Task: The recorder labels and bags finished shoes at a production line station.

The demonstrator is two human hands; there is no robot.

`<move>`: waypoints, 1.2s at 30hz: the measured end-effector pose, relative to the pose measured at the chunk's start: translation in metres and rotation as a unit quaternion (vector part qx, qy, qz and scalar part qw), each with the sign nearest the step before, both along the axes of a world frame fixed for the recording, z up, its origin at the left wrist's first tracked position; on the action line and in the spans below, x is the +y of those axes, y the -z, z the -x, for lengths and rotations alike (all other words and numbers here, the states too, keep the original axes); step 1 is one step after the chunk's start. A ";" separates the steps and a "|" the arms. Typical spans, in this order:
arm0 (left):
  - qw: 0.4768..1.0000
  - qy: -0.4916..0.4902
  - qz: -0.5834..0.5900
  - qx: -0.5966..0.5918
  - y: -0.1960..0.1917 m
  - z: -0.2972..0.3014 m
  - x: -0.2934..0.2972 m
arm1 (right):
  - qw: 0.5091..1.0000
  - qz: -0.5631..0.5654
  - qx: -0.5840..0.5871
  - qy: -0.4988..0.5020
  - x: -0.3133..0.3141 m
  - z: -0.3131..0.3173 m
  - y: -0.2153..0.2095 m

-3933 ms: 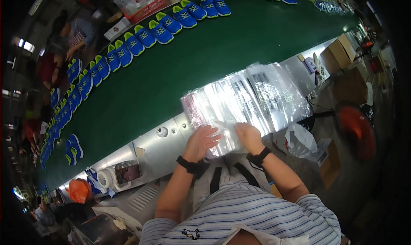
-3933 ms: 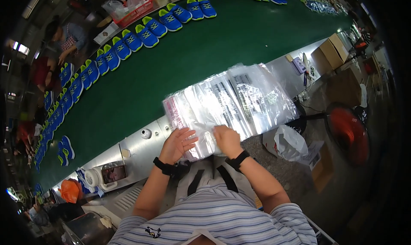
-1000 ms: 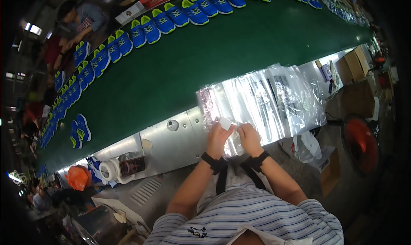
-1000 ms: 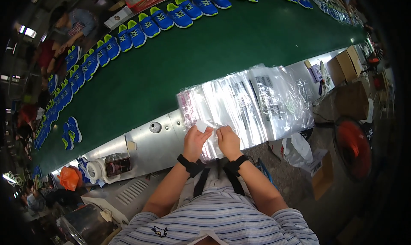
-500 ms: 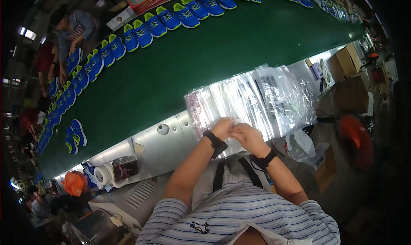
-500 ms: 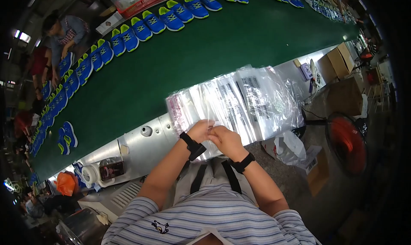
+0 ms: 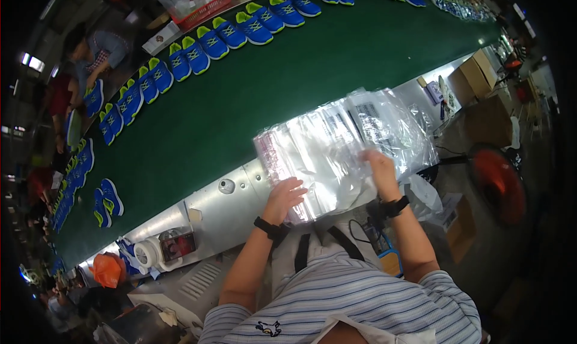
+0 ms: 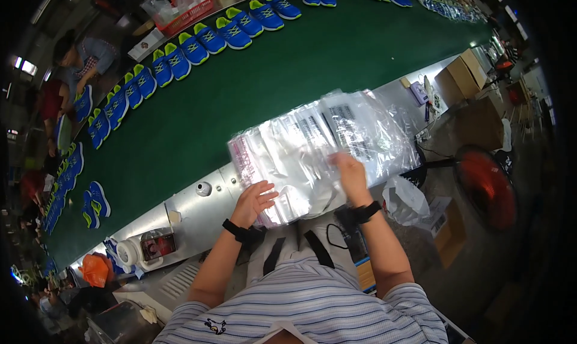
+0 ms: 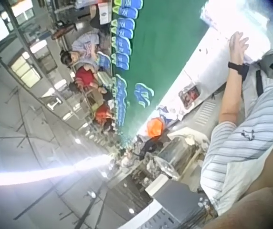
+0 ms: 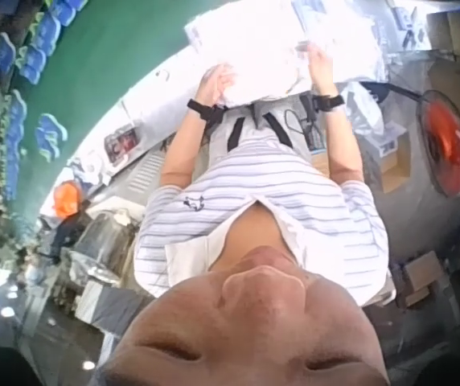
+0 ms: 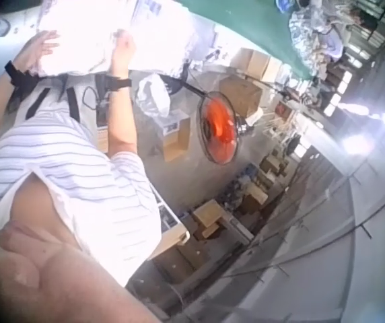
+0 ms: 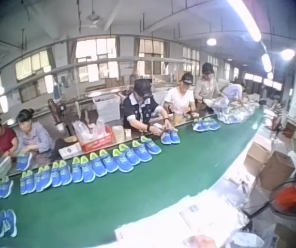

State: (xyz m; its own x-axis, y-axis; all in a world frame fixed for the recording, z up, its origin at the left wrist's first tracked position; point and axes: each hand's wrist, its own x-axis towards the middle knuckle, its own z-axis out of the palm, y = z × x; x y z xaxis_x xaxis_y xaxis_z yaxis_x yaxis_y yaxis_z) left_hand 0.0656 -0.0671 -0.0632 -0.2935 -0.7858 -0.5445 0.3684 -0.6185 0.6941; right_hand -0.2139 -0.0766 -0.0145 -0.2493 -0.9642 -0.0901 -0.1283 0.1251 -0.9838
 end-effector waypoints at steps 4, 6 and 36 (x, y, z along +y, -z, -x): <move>1.000 -0.010 -0.017 -0.019 0.014 0.007 0.010 | 0.966 -0.037 -0.052 0.252 0.012 0.123 0.031; 0.999 -0.003 -0.011 -0.037 0.012 0.008 0.014 | 0.952 -0.052 -0.026 0.302 0.029 0.152 0.055; 0.706 0.090 0.542 -0.446 -0.098 0.040 0.065 | 0.889 -0.183 -0.007 -0.419 0.085 -0.031 -0.066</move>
State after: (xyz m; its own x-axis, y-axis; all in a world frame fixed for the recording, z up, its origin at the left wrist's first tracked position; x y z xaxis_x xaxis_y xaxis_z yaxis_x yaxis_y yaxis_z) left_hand 0.0254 -0.0018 0.0353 -0.3623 -0.8763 0.3175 -0.5313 0.4741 0.7021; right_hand -0.1831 0.0088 0.0513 0.5466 -0.7162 -0.4339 -0.3154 0.3039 -0.8990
